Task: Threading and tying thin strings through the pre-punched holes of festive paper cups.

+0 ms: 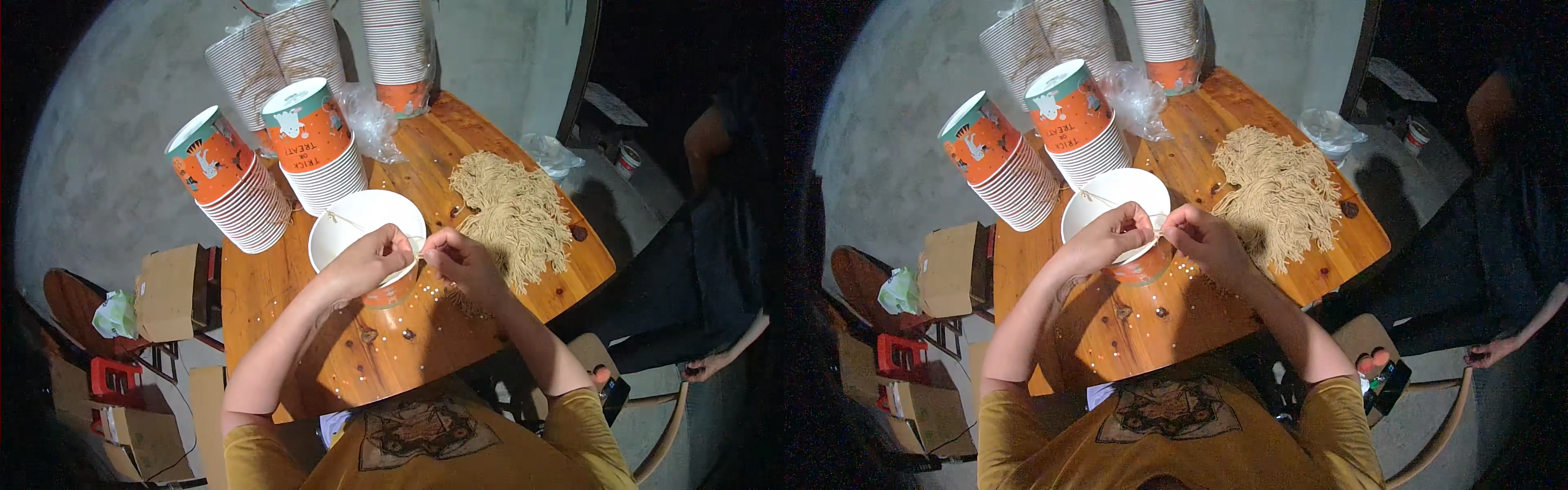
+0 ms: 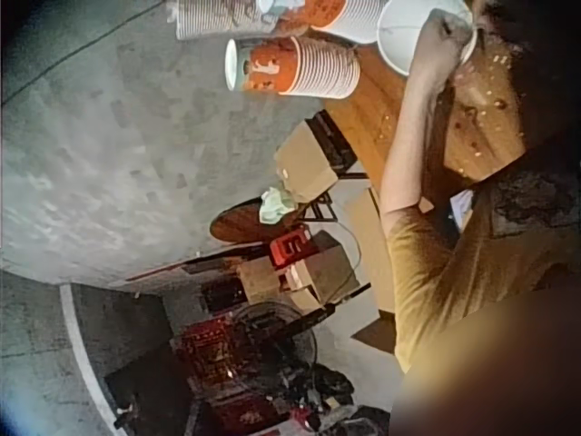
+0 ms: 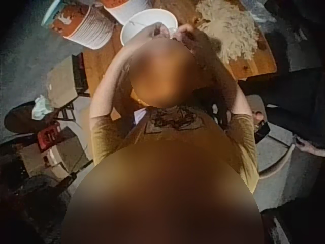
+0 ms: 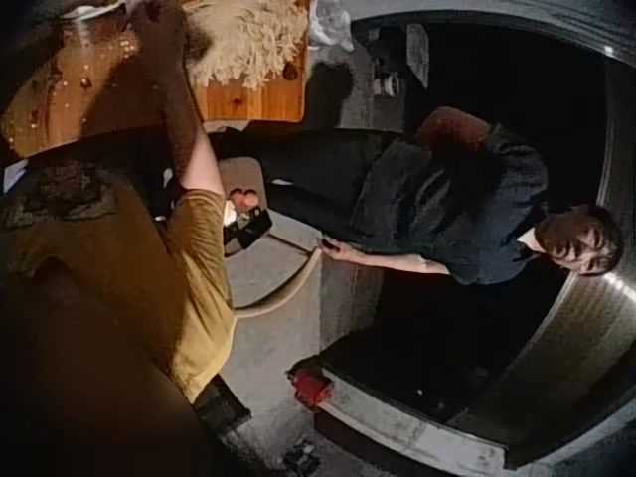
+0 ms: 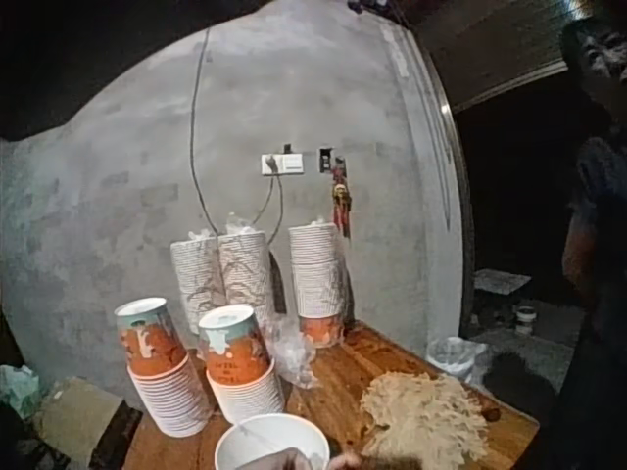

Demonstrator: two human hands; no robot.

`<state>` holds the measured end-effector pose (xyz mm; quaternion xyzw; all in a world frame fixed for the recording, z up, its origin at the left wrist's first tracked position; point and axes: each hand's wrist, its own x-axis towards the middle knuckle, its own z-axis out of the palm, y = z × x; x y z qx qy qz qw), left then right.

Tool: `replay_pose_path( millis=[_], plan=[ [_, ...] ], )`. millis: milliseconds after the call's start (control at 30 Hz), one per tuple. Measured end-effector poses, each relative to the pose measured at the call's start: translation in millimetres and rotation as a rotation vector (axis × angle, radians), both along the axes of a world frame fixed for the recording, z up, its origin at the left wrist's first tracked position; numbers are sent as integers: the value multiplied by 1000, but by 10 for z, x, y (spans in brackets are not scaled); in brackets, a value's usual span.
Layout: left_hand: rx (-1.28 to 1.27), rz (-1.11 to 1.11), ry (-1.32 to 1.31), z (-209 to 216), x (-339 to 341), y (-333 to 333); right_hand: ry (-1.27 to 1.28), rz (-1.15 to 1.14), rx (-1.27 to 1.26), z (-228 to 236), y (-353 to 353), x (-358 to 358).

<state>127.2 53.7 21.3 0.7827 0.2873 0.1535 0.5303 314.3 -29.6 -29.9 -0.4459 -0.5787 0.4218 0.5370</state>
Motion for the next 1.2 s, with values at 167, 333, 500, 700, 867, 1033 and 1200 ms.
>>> replay_pose_path(
  millis=[167, 333, 500, 700, 867, 1033, 1200],
  plan=[
    [-35, 32, -3, -19, 5, 4, -43, -16, 87, -61, -4, 33],
    [-25, 27, -23, -18, 15, -8, -194, -126, 209, 41, -43, 7],
    [12, 38, -11, -20, 11, -17, -300, -170, 240, 70, -69, 5],
    [45, 43, -16, -40, 13, -24, -390, -208, 353, 143, -81, -18],
    [52, 56, -8, -17, 11, -52, -668, -277, 545, 181, -68, -78],
    [46, 46, 33, 50, 5, -75, -773, -385, 704, 43, -5, -93],
    [86, 33, 82, 57, 6, -81, -807, -388, 675, 77, -46, -106]
  ],
)
